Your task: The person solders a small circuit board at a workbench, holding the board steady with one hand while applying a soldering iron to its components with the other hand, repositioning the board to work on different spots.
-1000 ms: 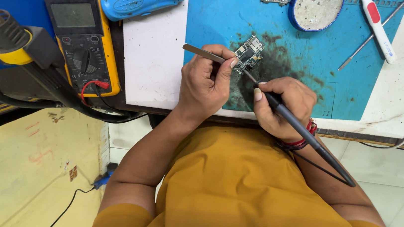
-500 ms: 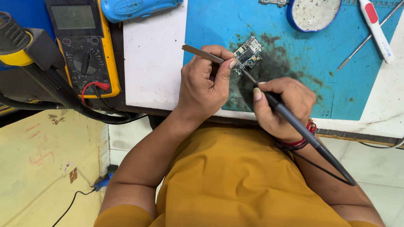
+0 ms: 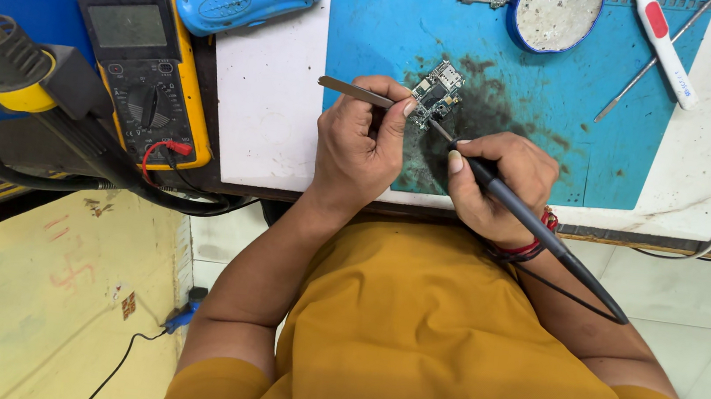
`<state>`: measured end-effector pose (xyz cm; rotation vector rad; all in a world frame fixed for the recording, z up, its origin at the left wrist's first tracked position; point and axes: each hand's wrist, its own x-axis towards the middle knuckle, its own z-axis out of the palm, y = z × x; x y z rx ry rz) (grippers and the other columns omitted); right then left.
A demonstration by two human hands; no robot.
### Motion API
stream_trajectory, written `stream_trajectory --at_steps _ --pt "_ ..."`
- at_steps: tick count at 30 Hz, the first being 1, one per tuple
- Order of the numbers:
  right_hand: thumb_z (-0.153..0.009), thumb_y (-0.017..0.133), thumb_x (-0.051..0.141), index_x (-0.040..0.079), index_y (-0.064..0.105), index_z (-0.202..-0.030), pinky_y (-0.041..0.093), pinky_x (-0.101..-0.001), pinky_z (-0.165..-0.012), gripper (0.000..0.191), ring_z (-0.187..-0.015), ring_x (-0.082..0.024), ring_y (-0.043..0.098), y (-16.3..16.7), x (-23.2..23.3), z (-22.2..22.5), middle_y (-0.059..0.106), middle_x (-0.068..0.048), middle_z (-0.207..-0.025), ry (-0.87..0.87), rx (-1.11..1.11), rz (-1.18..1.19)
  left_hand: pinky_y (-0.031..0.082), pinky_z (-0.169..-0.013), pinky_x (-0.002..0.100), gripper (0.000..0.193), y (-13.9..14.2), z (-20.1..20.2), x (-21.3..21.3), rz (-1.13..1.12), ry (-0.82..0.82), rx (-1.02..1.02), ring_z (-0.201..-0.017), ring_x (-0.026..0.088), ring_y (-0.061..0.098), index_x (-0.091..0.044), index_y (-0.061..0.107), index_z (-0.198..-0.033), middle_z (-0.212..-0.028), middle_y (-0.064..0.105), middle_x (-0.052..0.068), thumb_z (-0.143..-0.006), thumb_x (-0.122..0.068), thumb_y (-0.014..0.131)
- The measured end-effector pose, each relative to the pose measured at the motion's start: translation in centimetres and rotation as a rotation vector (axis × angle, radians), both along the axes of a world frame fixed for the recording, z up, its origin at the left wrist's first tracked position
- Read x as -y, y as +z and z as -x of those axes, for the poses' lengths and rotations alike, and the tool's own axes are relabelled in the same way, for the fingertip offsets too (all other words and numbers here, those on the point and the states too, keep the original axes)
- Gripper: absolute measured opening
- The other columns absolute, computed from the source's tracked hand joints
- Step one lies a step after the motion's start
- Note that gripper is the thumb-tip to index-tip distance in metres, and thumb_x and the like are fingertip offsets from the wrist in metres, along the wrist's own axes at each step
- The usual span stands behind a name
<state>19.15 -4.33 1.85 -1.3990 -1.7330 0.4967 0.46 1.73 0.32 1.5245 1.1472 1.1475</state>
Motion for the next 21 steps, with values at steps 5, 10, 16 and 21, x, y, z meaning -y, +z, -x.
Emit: stream_trajectory --at_steps 5,10,16,21 --pt "-0.089 0.077 -0.001 0.001 0.066 -0.097 0.052 -0.0333 -0.066 0.014 -0.071 -0.025 0.068 0.02 0.02 0.14 0.069 -0.011 -0.086 -0.025 0.011 0.005 0.048 -0.060 0.023 0.007 -0.04 -0.03 -0.07 0.000 -0.003 -0.003 -0.068 0.005 0.059 -0.003 0.062 -0.108 -0.086 0.067 0.002 -0.105 -0.005 0.068" --pt "-0.091 0.077 -0.001 0.001 0.066 -0.098 0.052 -0.0317 -0.064 0.014 -0.073 -0.026 0.069 0.06 0.03 0.09 0.070 -0.012 -0.089 -0.008 0.010 0.006 0.048 -0.060 0.023 0.007 -0.02 0.01 -0.02 -0.003 0.003 -0.007 -0.068 0.005 0.059 -0.003 0.062 -0.108 -0.086 0.067 0.002 -0.105 -0.004 0.068" --pt "-0.089 0.078 0.000 0.001 0.065 -0.096 0.052 -0.0343 -0.067 0.015 -0.071 -0.026 0.068 0.14 0.06 0.08 0.070 -0.012 -0.088 0.005 0.017 0.000 0.047 -0.058 0.022 0.006 -0.03 0.01 -0.01 0.004 -0.008 -0.013 -0.067 0.004 0.058 -0.004 0.062 -0.107 -0.086 0.067 0.002 -0.105 -0.005 0.068" --pt "-0.090 0.078 -0.001 0.001 0.065 -0.098 0.053 -0.0319 -0.064 0.015 -0.072 -0.026 0.069 0.15 0.06 0.11 0.070 -0.012 -0.087 0.004 0.018 0.003 0.047 -0.059 0.023 0.007 -0.05 -0.02 0.01 0.006 -0.002 -0.007 -0.067 0.005 0.058 -0.004 0.062 -0.108 -0.086 0.067 0.001 -0.105 -0.005 0.068"
